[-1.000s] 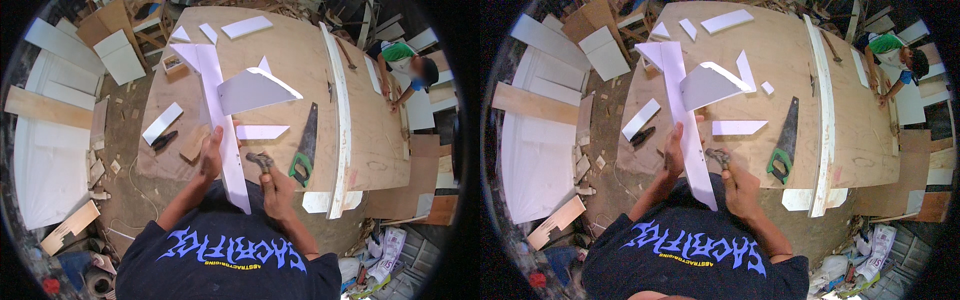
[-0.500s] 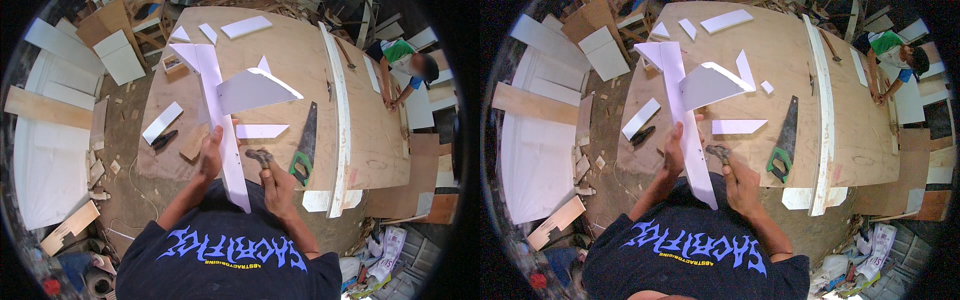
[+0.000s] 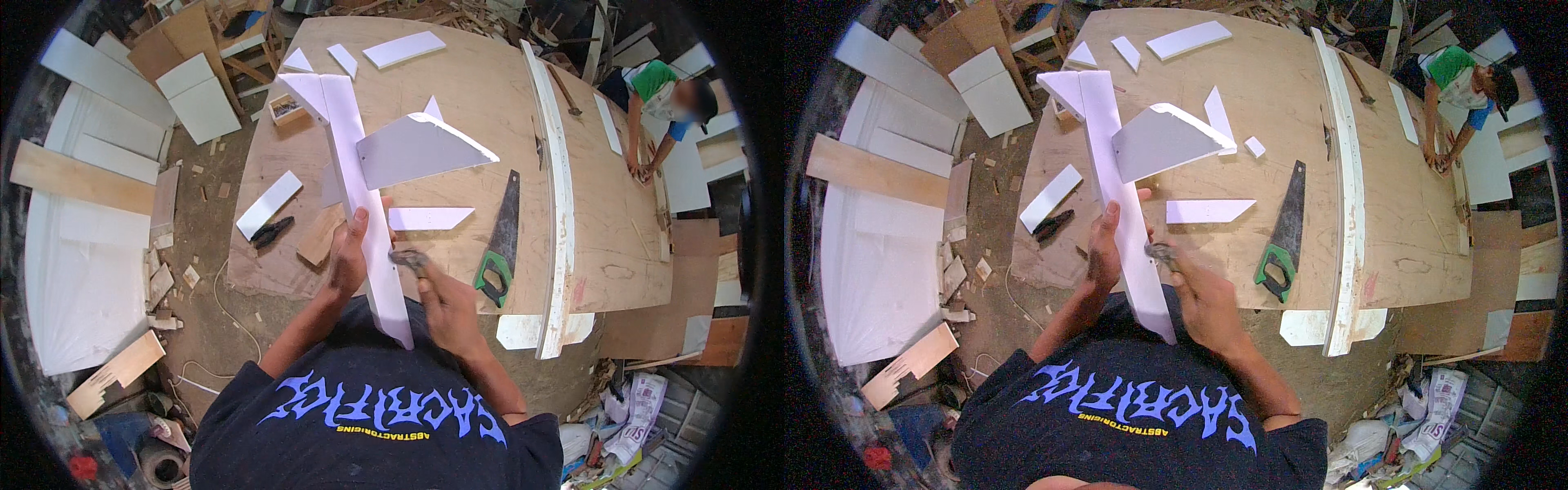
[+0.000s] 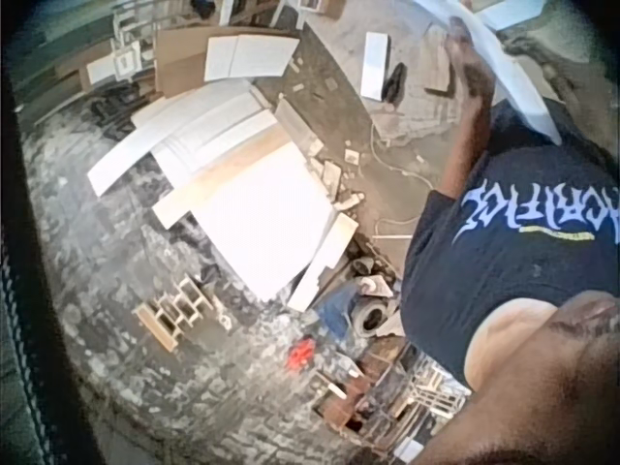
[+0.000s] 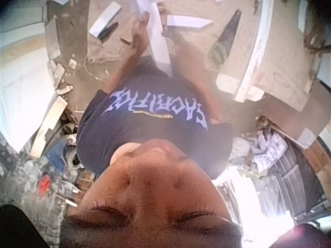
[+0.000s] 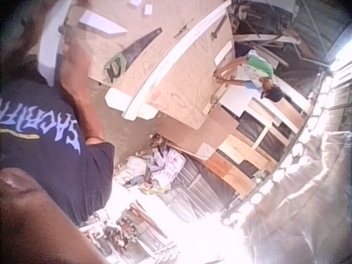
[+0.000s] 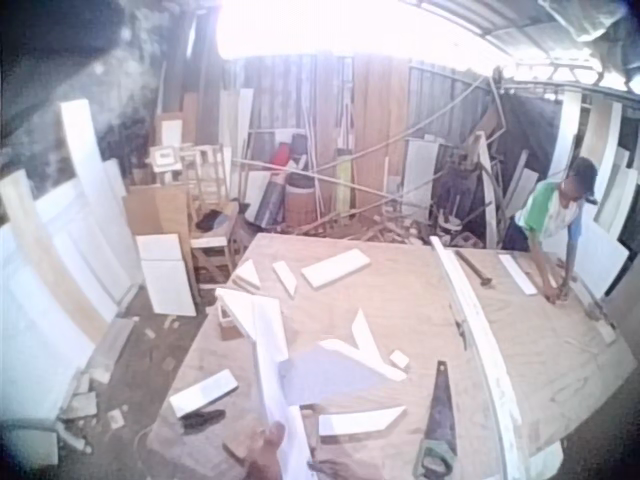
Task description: The person assembles a small wooden airplane by hammering nails into various white wooden components on a workbench, including the fuselage and wings, using a hammer to secure pieces while occasionally using pliers.
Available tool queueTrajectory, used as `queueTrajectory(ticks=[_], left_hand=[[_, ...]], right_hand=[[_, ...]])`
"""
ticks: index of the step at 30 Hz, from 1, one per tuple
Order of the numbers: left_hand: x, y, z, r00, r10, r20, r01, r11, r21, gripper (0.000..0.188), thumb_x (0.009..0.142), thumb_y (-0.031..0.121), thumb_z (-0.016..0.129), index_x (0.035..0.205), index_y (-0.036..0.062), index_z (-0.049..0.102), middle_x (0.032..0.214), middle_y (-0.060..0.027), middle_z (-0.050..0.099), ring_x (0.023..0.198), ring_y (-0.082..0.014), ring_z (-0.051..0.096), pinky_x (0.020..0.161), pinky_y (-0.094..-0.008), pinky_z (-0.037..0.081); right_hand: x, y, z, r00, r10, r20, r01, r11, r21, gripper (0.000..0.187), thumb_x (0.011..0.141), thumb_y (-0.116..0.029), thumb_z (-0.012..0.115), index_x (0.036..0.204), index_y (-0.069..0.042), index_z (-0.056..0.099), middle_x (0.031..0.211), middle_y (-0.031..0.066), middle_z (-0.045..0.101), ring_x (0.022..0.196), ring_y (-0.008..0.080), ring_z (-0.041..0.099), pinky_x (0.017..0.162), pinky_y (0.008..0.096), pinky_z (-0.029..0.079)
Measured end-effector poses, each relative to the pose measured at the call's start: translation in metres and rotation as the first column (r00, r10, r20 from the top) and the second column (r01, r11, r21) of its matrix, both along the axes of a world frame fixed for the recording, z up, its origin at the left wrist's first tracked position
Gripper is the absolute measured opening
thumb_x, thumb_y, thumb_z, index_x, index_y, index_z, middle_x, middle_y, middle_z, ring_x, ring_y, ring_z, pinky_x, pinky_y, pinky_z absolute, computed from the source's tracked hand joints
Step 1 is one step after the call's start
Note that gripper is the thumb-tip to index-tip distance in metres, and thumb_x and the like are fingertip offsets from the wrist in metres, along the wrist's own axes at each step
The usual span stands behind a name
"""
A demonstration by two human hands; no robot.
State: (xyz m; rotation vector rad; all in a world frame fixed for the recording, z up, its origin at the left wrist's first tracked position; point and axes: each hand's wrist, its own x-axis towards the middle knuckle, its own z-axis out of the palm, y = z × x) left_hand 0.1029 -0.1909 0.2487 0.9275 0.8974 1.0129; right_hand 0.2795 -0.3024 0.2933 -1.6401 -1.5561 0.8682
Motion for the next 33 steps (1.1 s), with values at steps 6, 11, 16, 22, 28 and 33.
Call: queueTrajectory(ticks=[6, 11, 16, 22, 28, 33], left_hand=[[0.001, 0.0, 0.0, 1.0, -0.005, 0.02, 0.005, 1.0, 0.003, 0.078, 0.109, 0.062, 0.038, 0.146, -0.0045, 0.054, 0.084, -0.0074, 0.066, 0.076, -0.014, 0.064, 0.07, -0.0284, 0.052], [0.001, 0.001, 0.005, 1.0, 0.004, 0.009, -0.003, 1.0, -0.026, 0.079, 0.109, 0.063, 0.039, 0.147, -0.0042, 0.053, 0.085, -0.0077, 0.067, 0.077, -0.014, 0.064, 0.07, -0.0289, 0.052], [0.0, 0.002, -0.001, 1.0, 0.0, -0.013, 0.0, 1.0, 0.002, 0.079, 0.109, 0.064, 0.038, 0.147, -0.0037, 0.053, 0.087, -0.0081, 0.067, 0.077, -0.0137, 0.064, 0.07, -0.0286, 0.052], [0.001, 0.001, -0.001, 1.0, 0.007, -0.018, -0.006, 1.0, 0.007, 0.078, 0.109, 0.063, 0.037, 0.146, -0.004, 0.053, 0.086, -0.0074, 0.067, 0.077, -0.013, 0.063, 0.072, -0.0279, 0.051], [0.004, 0.001, -0.005, 0.998, 0.053, -0.032, -0.052, 0.998, 0.031, 0.076, 0.11, 0.06, 0.035, 0.146, -0.0048, 0.053, 0.079, -0.0064, 0.065, 0.068, -0.0131, 0.06, 0.063, -0.0286, 0.049], [0.002, 0.0, -0.002, 0.998, 0.018, -0.056, -0.018, 1.0, 0.011, 0.076, 0.11, 0.061, 0.035, 0.147, -0.003, 0.053, 0.085, -0.0069, 0.066, 0.077, -0.0128, 0.062, 0.071, -0.0275, 0.05]], right_hand=[[-0.001, 0.003, -0.003, 1.0, 0.0, -0.01, 0.0, 0.999, -0.032, 0.046, 0.106, -0.016, 0.059, 0.151, -0.009, 0.056, 0.092, 0.0254, 0.069, 0.08, 0.041, 0.069, 0.075, 0.0458, 0.054], [0.0, 0.007, 0.002, 1.0, -0.002, -0.012, 0.001, 0.997, -0.072, 0.046, 0.106, -0.015, 0.058, 0.151, -0.009, 0.057, 0.09, 0.0251, 0.067, 0.077, 0.0406, 0.068, 0.073, 0.0451, 0.054], [0.0, 0.008, -0.004, 1.0, 0.013, -0.006, -0.013, 1.0, -0.019, 0.046, 0.105, -0.015, 0.059, 0.151, -0.011, 0.057, 0.09, 0.025, 0.067, 0.077, 0.0406, 0.068, 0.074, 0.0445, 0.054], [0.004, 0.01, 0.001, 1.0, 0.013, -0.01, -0.013, 0.998, -0.067, 0.046, 0.105, -0.015, 0.059, 0.151, -0.011, 0.056, 0.093, 0.0255, 0.069, 0.082, 0.0419, 0.07, 0.075, 0.0439, 0.055], [0.004, 0.007, -0.009, 0.999, 0.032, -0.003, -0.032, 0.999, -0.029, 0.046, 0.105, -0.014, 0.058, 0.15, -0.01, 0.056, 0.091, 0.0268, 0.068, 0.082, 0.0434, 0.069, 0.074, 0.0442, 0.054], [0.002, 0.011, -0.003, 0.999, 0.041, -0.024, -0.043, 0.994, -0.103, 0.044, 0.105, -0.014, 0.058, 0.149, -0.008, 0.057, 0.09, 0.0277, 0.067, 0.081, 0.0433, 0.069, 0.074, 0.0463, 0.053]])
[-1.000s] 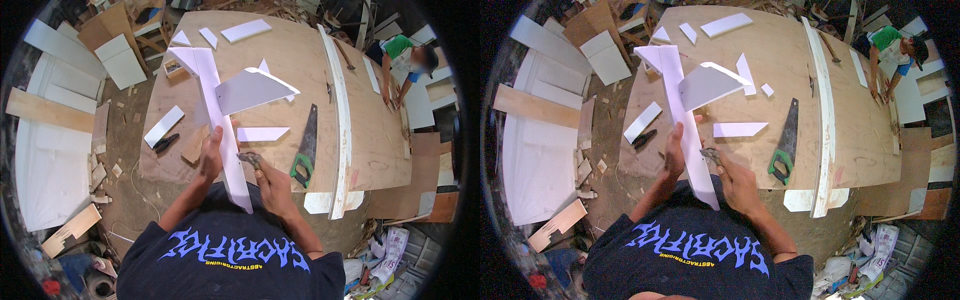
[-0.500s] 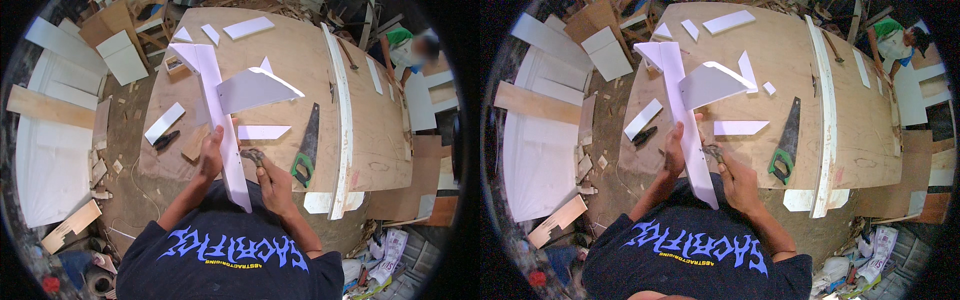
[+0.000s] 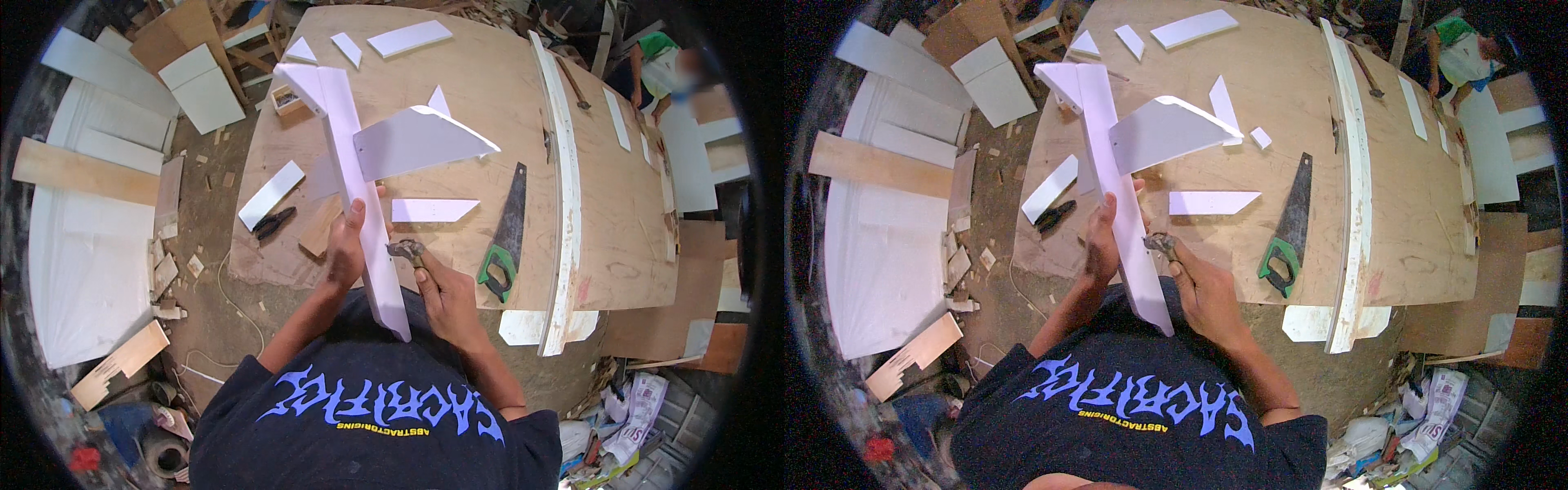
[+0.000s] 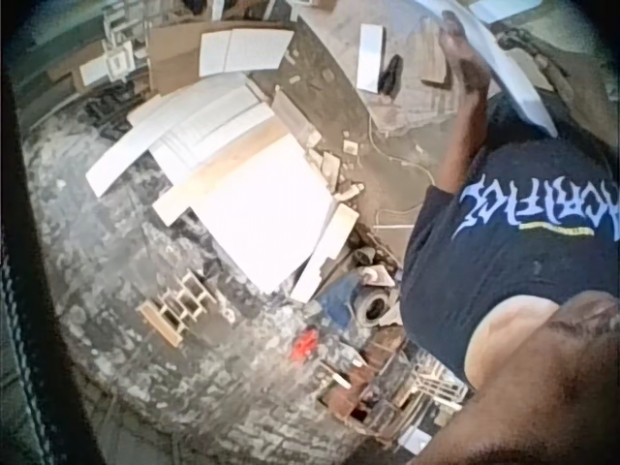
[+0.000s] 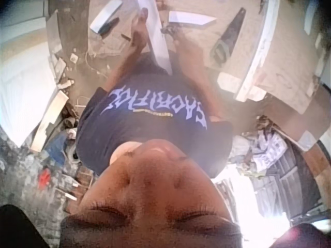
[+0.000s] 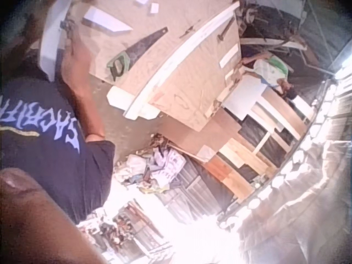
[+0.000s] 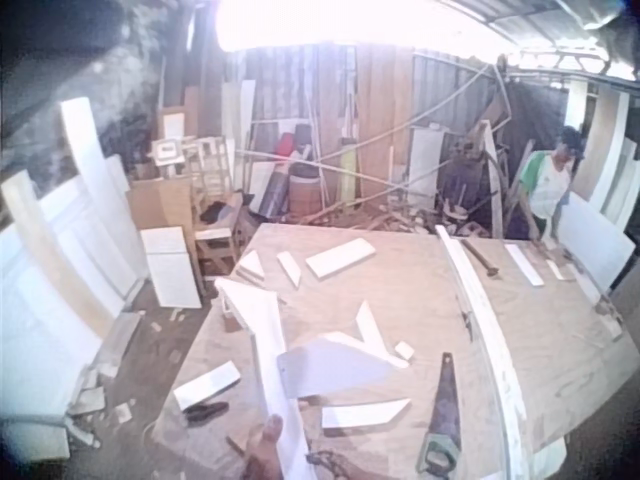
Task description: The person assembles a small wooden airplane by hammering nails into various white wooden components on a workbench, including the fuselage and wings, using a hammer to secure pieces while occasionally using pliers.
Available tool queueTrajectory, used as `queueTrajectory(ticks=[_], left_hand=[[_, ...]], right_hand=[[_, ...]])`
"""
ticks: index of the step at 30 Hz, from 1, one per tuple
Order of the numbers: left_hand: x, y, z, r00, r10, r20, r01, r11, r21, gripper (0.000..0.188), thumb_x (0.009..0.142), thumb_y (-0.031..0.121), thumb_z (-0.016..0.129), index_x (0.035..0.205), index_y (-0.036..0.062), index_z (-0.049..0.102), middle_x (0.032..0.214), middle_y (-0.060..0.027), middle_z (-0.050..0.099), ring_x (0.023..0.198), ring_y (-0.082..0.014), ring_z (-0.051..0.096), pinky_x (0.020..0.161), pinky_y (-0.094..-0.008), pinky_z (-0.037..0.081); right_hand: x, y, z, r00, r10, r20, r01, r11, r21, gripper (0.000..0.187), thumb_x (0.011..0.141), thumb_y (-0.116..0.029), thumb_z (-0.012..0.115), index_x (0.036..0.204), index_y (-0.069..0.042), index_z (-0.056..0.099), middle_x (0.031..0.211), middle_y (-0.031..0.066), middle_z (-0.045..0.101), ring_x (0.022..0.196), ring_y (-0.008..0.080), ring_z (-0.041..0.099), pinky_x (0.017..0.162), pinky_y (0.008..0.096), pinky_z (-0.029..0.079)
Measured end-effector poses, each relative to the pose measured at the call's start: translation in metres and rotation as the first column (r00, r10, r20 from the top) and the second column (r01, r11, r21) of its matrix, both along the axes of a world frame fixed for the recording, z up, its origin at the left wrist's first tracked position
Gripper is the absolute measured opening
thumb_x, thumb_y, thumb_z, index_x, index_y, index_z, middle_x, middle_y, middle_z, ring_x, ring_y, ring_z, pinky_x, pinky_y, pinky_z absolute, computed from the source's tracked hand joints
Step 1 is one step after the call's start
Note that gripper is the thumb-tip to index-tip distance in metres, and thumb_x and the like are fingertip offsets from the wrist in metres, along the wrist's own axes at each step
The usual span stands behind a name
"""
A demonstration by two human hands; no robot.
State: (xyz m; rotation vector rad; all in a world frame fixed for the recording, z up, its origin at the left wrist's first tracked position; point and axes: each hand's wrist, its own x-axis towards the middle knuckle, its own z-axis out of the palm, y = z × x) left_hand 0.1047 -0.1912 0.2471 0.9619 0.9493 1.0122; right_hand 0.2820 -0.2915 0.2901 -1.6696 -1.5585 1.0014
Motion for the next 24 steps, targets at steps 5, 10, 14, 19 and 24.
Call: queueTrajectory(ticks=[5, 10, 14, 19, 24], left_hand=[[0.002, -0.001, -0.004, 0.999, 0.025, -0.032, -0.024, 1.0, 0.017, 0.076, 0.111, 0.061, 0.032, 0.148, -0.002, 0.052, 0.081, -0.0067, 0.066, 0.072, -0.0135, 0.063, 0.068, -0.0278, 0.05], [-0.002, 0.0, -0.006, 0.998, 0.059, -0.003, -0.059, 0.998, -0.009, 0.081, 0.108, 0.066, 0.035, 0.147, -0.0034, 0.052, 0.08, -0.0068, 0.065, 0.069, -0.0143, 0.063, 0.062, -0.0289, 0.05], [-0.011, 0.005, -0.018, 0.988, 0.152, -0.042, -0.152, 0.988, -0.001, 0.082, 0.108, 0.069, 0.034, 0.139, -0.0034, 0.057, 0.079, -0.0072, 0.065, 0.07, -0.0149, 0.064, 0.062, -0.0285, 0.051], [-0.03, 0.019, -0.036, 0.959, 0.194, -0.208, -0.193, 0.981, 0.027, 0.078, 0.108, 0.069, 0.033, 0.115, -0.0018, 0.065, 0.079, -0.0077, 0.064, 0.072, -0.0174, 0.065, 0.069, -0.0321, 0.052], [-0.038, 0.026, -0.012, 0.881, 0.277, -0.384, -0.258, 0.961, 0.102, 0.067, 0.108, 0.062, 0.045, 0.114, -0.001, 0.066, 0.082, -0.0101, 0.066, 0.076, -0.0196, 0.067, 0.073, -0.0342, 0.053]], right_hand=[[-0.002, 0.001, 0.001, 1.0, 0.005, 0.013, -0.005, 0.999, 0.032, 0.04, 0.105, -0.016, 0.059, 0.144, -0.006, 0.061, 0.087, 0.0272, 0.067, 0.078, 0.0423, 0.068, 0.073, 0.0444, 0.053], [0.008, 0.004, -0.022, 0.987, -0.106, -0.119, 0.099, 0.993, -0.062, 0.041, 0.105, -0.018, 0.061, 0.144, -0.008, 0.062, 0.087, 0.0252, 0.069, 0.077, 0.0395, 0.068, 0.073, 0.0437, 0.053], [0.022, 0.03, -0.081, 0.991, -0.123, 0.053, 0.12, 0.991, 0.059, 0.042, 0.102, -0.022, 0.064, 0.143, -0.013, 0.064, 0.091, 0.0205, 0.071, 0.08, 0.0375, 0.07, 0.073, 0.0453, 0.054], [0.039, 0.021, -0.217, 0.896, 0.045, 0.441, -0.078, 0.995, 0.056, 0.05, 0.096, -0.02, 0.07, 0.145, -0.022, 0.063, 0.095, 0.0145, 0.07, 0.087, 0.0388, 0.068, 0.077, 0.0488, 0.054], [0.045, 0.017, -0.271, 0.924, 0.062, 0.378, -0.093, 0.993, 0.066, 0.045, 0.095, -0.021, 0.069, 0.14, -0.029, 0.068, 0.101, 0.0143, 0.071, 0.095, 0.0373, 0.069, 0.08, 0.0496, 0.056]])
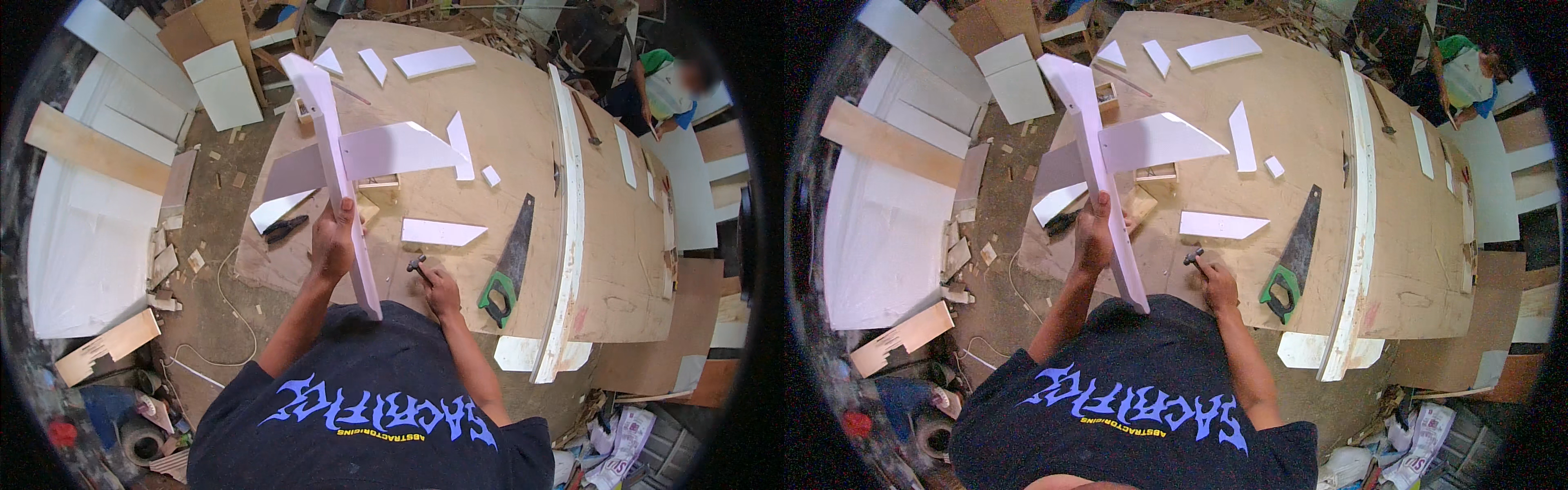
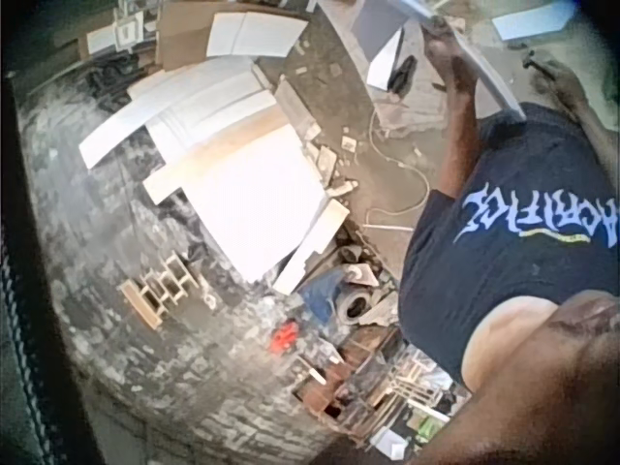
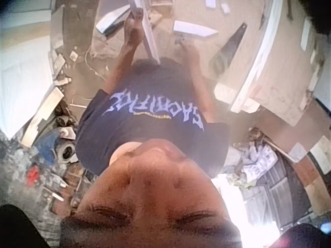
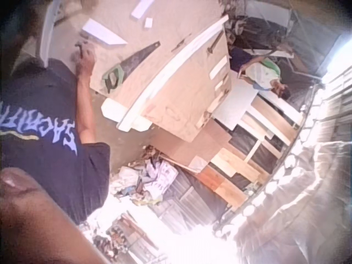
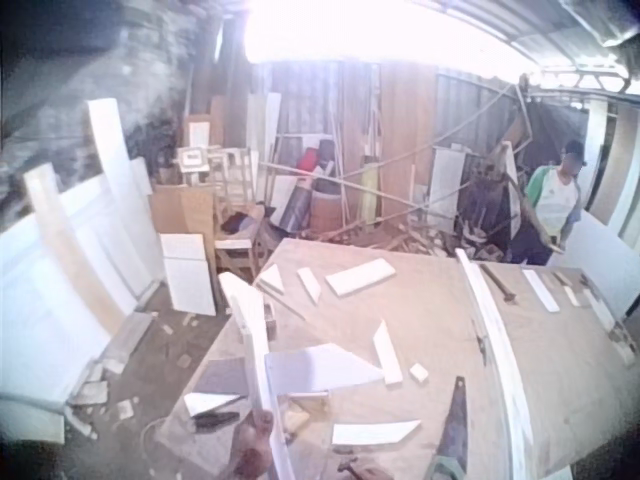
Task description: The person assembles a small wooden airplane by hammering nails into various white wooden components on a workbench, including the fuselage and wings, using a hammer to secure pieces while occasionally using pliers.
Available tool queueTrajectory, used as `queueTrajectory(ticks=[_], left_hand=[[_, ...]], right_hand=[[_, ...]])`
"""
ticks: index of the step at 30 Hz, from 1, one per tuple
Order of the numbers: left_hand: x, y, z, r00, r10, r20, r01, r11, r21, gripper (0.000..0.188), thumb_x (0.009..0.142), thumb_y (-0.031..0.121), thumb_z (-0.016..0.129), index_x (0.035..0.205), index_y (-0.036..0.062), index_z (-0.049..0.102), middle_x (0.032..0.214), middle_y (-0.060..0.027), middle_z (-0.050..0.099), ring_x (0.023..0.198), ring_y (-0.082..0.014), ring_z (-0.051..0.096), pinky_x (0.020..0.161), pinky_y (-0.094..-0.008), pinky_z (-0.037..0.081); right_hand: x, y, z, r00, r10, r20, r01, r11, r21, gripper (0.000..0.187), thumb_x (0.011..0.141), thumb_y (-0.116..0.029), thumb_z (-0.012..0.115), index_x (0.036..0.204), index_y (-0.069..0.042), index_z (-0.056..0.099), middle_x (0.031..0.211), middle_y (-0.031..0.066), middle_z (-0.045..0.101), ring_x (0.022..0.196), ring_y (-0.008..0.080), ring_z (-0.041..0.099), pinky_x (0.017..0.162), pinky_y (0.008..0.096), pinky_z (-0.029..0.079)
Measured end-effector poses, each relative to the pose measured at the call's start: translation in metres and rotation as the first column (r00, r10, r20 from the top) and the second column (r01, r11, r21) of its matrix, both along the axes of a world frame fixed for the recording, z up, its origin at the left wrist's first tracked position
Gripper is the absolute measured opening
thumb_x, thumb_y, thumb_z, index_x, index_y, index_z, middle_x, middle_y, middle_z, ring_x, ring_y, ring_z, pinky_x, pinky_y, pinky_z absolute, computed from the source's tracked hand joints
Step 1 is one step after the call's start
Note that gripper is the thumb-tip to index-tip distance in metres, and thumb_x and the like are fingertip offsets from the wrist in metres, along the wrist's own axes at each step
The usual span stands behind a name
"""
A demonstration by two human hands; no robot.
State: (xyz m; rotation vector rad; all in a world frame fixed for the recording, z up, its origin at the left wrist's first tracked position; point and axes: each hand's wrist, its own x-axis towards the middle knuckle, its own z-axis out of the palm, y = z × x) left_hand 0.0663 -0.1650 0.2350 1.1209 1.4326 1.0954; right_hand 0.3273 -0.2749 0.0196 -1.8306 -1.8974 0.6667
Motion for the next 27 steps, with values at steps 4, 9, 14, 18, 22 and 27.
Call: queueTrajectory(ticks=[4, 9, 14, 18, 22, 27], left_hand=[[-0.007, 0.004, 0.01, 0.965, 0.012, -0.262, 0.032, 0.986, 0.163, 0.059, 0.106, 0.055, 0.054, 0.116, -0.0018, 0.066, 0.084, -0.0129, 0.067, 0.082, -0.0274, 0.068, 0.079, -0.0407, 0.053], [-0.002, 0.001, 0.009, 0.954, -0.065, -0.292, 0.103, 0.988, 0.117, 0.057, 0.104, 0.054, 0.057, 0.115, -0.0011, 0.069, 0.087, -0.0163, 0.069, 0.083, -0.0329, 0.065, 0.081, -0.0426, 0.051], [0.003, 0.008, -0.019, 0.978, -0.074, -0.193, 0.087, 0.995, 0.056, 0.054, 0.105, 0.053, 0.057, 0.104, -0.0001, 0.069, 0.083, -0.0166, 0.066, 0.079, -0.0301, 0.062, 0.075, -0.0412, 0.048], [0.008, 0.023, -0.016, 0.957, -0.085, -0.277, 0.109, 0.992, 0.07, 0.051, 0.104, 0.05, 0.059, 0.098, -0.0001, 0.068, 0.077, -0.0163, 0.063, 0.075, -0.0306, 0.061, 0.071, -0.0424, 0.048], [0.013, 0.036, -0.014, 0.94, -0.056, -0.335, 0.119, 0.979, 0.168, 0.048, 0.103, 0.047, 0.062, 0.097, -0.0006, 0.068, 0.075, -0.0185, 0.064, 0.072, -0.0348, 0.063, 0.069, -0.0452, 0.049], [0.013, 0.043, -0.015, 0.927, -0.064, -0.369, 0.15, 0.966, 0.21, 0.043, 0.101, 0.041, 0.066, 0.096, -0.0014, 0.068, 0.079, -0.0218, 0.067, 0.073, -0.0406, 0.065, 0.069, -0.0483, 0.05]], right_hand=[[-0.004, 0.004, -0.014, 0.999, -0.015, -0.046, 0.016, 0.999, 0.029, 0.047, 0.091, -0.019, 0.071, 0.138, -0.026, 0.07, 0.104, 0.0153, 0.071, 0.098, 0.0362, 0.068, 0.085, 0.0477, 0.056], [-0.013, 0.008, -0.014, 0.996, -0.043, -0.079, 0.048, 0.997, 0.062, 0.047, 0.085, -0.017, 0.074, 0.132, -0.018, 0.072, 0.114, 0.0181, 0.069, 0.104, 0.038, 0.066, 0.089, 0.0468, 0.055], [-0.008, 0.041, 0.013, 0.991, -0.131, -0.018, 0.132, 0.978, 0.159, 0.062, 0.081, -0.014, 0.079, 0.141, -0.01, 0.063, 0.135, 0.0197, 0.06, 0.12, 0.0392, 0.06, 0.101, 0.0484, 0.05], [0.005, 0.082, 0.017, 0.975, -0.154, 0.16, 0.134, 0.983, 0.128, 0.077, 0.08, -0.017, 0.083, 0.15, -0.007, 0.052, 0.15, 0.019, 0.052, 0.138, 0.0398, 0.049, 0.112, 0.0511, 0.041], [0.005, 0.107, 0.022, 0.94, 0.004, 0.342, 0.019, 0.998, -0.063, 0.085, 0.076, -0.02, 0.086, 0.153, -0.008, 0.049, 0.157, 0.0168, 0.048, 0.146, 0.0378, 0.043, 0.117, 0.0495, 0.036], [0.008, 0.135, 0.024, 0.969, -0.139, -0.207, 0.113, 0.985, -0.131, 0.079, 0.081, -0.018, 0.083, 0.152, -0.011, 0.049, 0.152, 0.016, 0.053, 0.144, 0.0345, 0.048, 0.113, 0.0487, 0.042]])
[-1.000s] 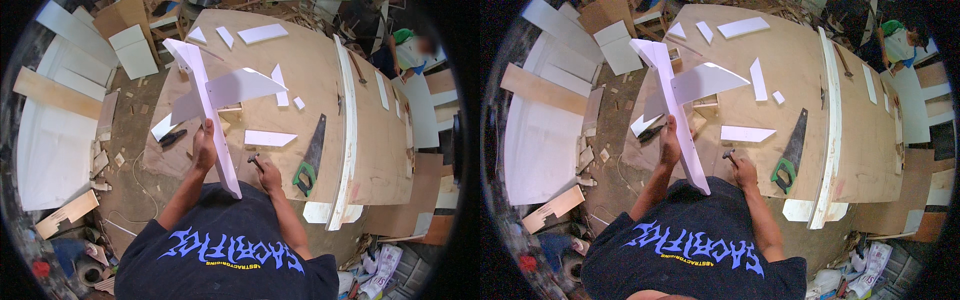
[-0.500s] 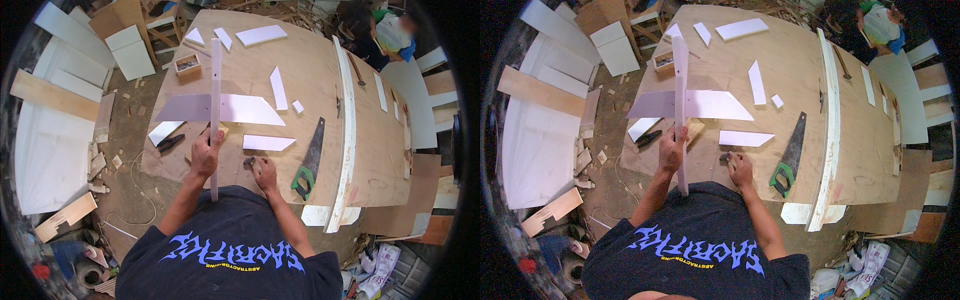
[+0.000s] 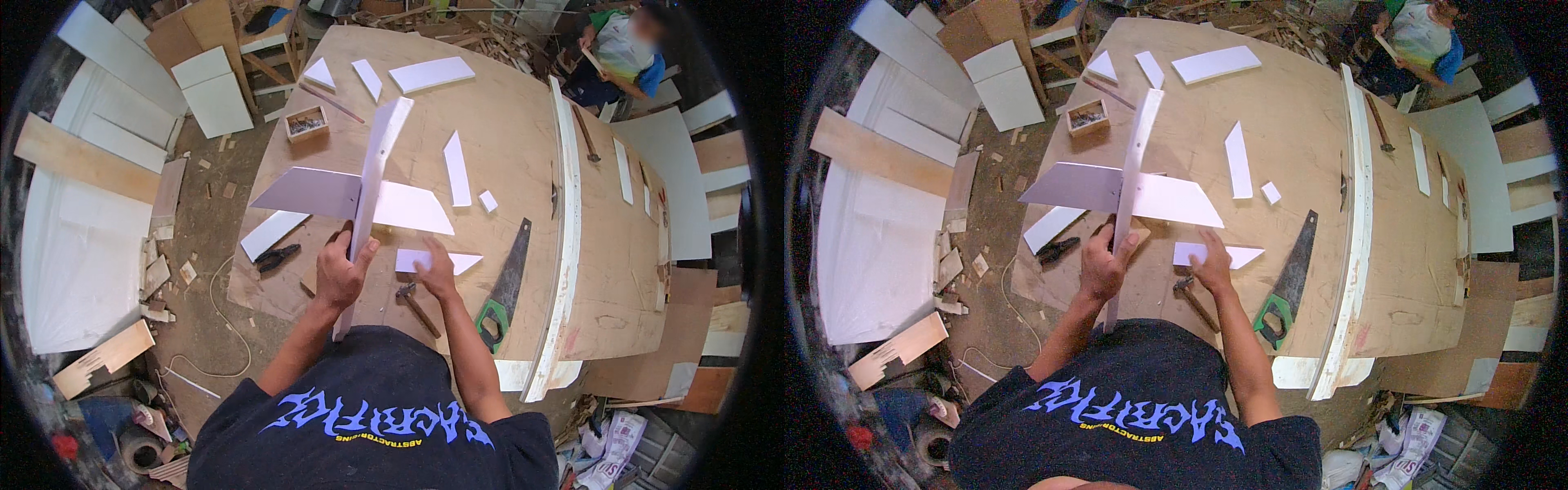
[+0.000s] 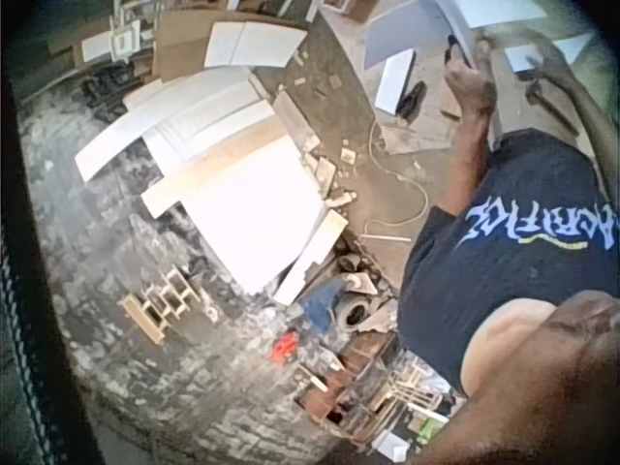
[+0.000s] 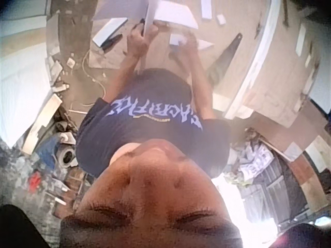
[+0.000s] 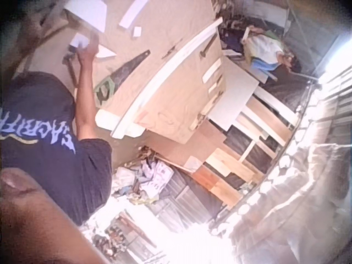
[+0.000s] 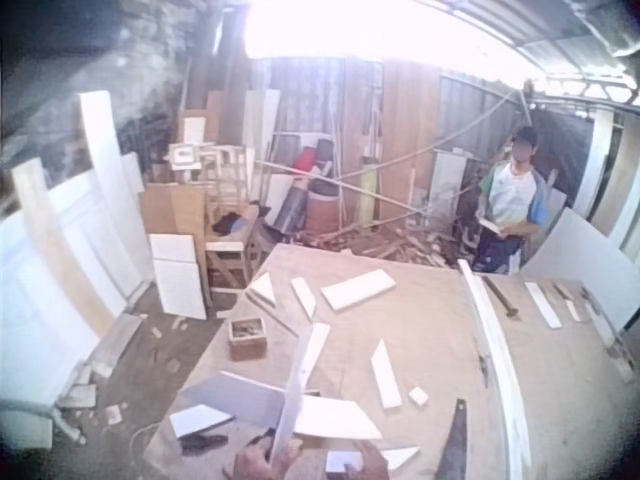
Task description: The person assembles a small wooden airplane by hammering nails into various white wooden components on a workbench, including the fuselage and wings, using a hammer to secure pieces while occasionally using pliers.
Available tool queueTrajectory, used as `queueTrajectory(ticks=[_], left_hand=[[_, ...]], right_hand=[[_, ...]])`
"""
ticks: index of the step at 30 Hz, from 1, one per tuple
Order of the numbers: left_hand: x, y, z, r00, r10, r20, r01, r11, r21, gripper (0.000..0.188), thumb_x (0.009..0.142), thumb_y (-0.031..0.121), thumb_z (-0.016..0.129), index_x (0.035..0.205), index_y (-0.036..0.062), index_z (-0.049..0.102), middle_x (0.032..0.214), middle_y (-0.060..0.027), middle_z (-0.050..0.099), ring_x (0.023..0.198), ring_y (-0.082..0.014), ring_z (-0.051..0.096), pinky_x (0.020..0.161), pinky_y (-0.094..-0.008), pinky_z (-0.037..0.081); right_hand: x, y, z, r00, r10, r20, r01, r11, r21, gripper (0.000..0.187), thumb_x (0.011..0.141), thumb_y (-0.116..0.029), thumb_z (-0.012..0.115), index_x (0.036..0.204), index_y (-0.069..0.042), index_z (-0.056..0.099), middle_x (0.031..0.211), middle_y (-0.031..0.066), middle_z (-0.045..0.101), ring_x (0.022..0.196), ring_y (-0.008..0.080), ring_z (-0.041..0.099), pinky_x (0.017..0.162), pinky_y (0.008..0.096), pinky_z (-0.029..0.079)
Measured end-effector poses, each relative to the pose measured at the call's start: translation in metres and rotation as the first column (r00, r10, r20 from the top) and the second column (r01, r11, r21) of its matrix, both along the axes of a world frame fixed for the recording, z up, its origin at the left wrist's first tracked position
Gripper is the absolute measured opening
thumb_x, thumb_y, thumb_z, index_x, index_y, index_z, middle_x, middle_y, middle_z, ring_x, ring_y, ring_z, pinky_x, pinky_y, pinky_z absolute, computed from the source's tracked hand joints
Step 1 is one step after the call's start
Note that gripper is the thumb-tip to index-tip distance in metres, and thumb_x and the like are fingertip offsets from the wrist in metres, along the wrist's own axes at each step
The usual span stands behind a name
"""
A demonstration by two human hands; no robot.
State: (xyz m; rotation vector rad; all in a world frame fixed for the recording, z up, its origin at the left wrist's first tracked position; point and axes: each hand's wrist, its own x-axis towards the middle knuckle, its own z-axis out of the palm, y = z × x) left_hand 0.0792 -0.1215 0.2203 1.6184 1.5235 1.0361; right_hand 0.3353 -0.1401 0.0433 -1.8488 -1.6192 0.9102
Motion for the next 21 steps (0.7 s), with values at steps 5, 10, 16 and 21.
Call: queueTrajectory(ticks=[5, 10, 16, 21], left_hand=[[-0.02, -0.002, 0.002, 0.979, -0.203, 0.028, 0.204, 0.977, -0.064, 0.04, 0.099, 0.037, 0.069, 0.098, -0.0024, 0.068, 0.082, -0.0225, 0.068, 0.076, -0.0399, 0.066, 0.072, -0.0469, 0.052], [-0.03, -0.01, 0.014, 0.953, -0.299, 0.06, 0.301, 0.953, -0.031, 0.042, 0.097, 0.036, 0.072, 0.111, -0.003, 0.068, 0.094, -0.0227, 0.069, 0.085, -0.0363, 0.067, 0.078, -0.044, 0.052], [-0.031, -0.028, 0.018, 0.895, -0.442, 0.051, 0.442, 0.897, 0.024, 0.059, 0.09, 0.033, 0.082, 0.134, -0.0026, 0.065, 0.114, -0.0196, 0.071, 0.101, -0.028, 0.071, 0.089, -0.0385, 0.056], [-0.027, -0.065, 0.026, 0.831, -0.556, -0.002, 0.552, 0.825, -0.119, 0.071, 0.084, 0.034, 0.087, 0.14, -0.0026, 0.063, 0.118, -0.0144, 0.072, 0.109, -0.0223, 0.069, 0.098, -0.0378, 0.054]], right_hand=[[-0.033, 0.008, 0.104, -0.006, -0.133, -0.991, 0.552, 0.826, -0.115, 0.064, 0.098, -0.036, 0.06, 0.149, 0.0, 0.049, 0.145, 0.0176, 0.06, 0.133, 0.0307, 0.059, 0.112, 0.0418, 0.044], [0.032, -0.005, 0.173, 0.437, 0.063, -0.898, 0.174, 0.973, 0.153, 0.058, 0.097, -0.035, 0.054, 0.142, 0.003, 0.056, 0.139, 0.0179, 0.063, 0.128, 0.028, 0.061, 0.112, 0.0407, 0.043], [0.026, -0.024, 0.235, 0.834, 0.147, -0.532, -0.121, 0.989, 0.083, 0.043, 0.091, -0.014, 0.085, 0.129, -0.004, 0.068, 0.113, 0.0068, 0.073, 0.09, 0.0135, 0.069, 0.078, 0.0266, 0.056], [0.007, -0.063, 0.211, 0.903, 0.177, -0.392, -0.163, 0.984, 0.069, 0.025, 0.098, -0.018, 0.078, 0.113, 0.001, 0.072, 0.083, -0.0002, 0.064, 0.077, 0.0081, 0.053, 0.067, 0.0283, 0.046]])
